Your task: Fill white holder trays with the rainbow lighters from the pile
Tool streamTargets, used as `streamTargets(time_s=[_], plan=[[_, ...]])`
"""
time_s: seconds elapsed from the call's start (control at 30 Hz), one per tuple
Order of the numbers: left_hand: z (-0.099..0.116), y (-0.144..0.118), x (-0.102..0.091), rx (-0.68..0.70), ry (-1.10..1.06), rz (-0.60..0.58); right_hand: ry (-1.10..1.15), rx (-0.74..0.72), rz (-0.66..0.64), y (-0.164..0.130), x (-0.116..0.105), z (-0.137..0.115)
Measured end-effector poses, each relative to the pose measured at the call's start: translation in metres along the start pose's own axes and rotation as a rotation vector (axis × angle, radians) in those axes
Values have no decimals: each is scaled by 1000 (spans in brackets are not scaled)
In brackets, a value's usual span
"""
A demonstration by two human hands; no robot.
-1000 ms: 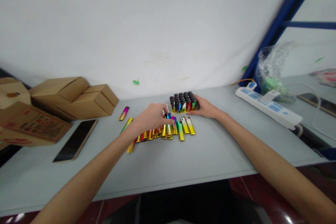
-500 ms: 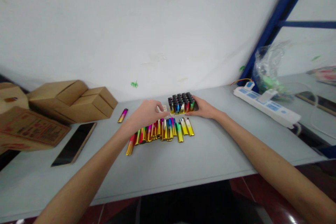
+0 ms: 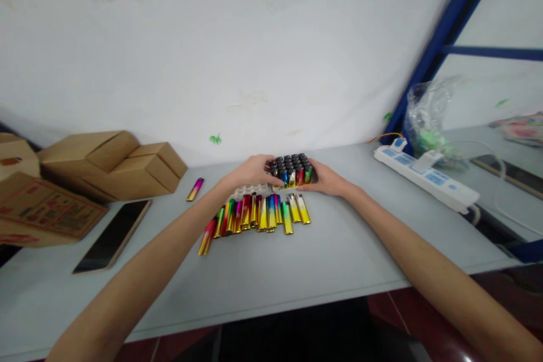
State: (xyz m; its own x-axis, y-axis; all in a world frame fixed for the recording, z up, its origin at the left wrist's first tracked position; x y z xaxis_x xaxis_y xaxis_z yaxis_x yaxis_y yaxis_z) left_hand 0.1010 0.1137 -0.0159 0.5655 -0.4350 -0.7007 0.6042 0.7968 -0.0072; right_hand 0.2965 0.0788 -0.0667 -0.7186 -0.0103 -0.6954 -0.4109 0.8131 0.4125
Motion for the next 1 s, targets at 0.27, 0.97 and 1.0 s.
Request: streamTargets(time_s=[0.27,0.97,1.0], plan=[[7,-6,-9,8,-18,39,0,3,7,0,0,0],[60,-76,-1,-68,-90,21,24,20,-6,-1,0,1],[63,-75,9,-73,-60,-23,21,17,-4,-1,0,1]])
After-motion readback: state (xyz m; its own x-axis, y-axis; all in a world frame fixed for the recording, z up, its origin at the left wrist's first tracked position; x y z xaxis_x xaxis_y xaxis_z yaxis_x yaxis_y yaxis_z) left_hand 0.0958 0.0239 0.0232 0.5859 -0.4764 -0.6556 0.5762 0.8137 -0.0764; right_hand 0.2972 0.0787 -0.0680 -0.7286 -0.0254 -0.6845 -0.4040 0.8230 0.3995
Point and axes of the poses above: each hand's wrist, its own y-axis towards the middle knuckle, its own x-axis out of the palm, z = x × y, the point moved 7 cm from there along y, towards the middle knuckle, and after that the axes turned 6 degrees about -y, right-handed, at the moved point
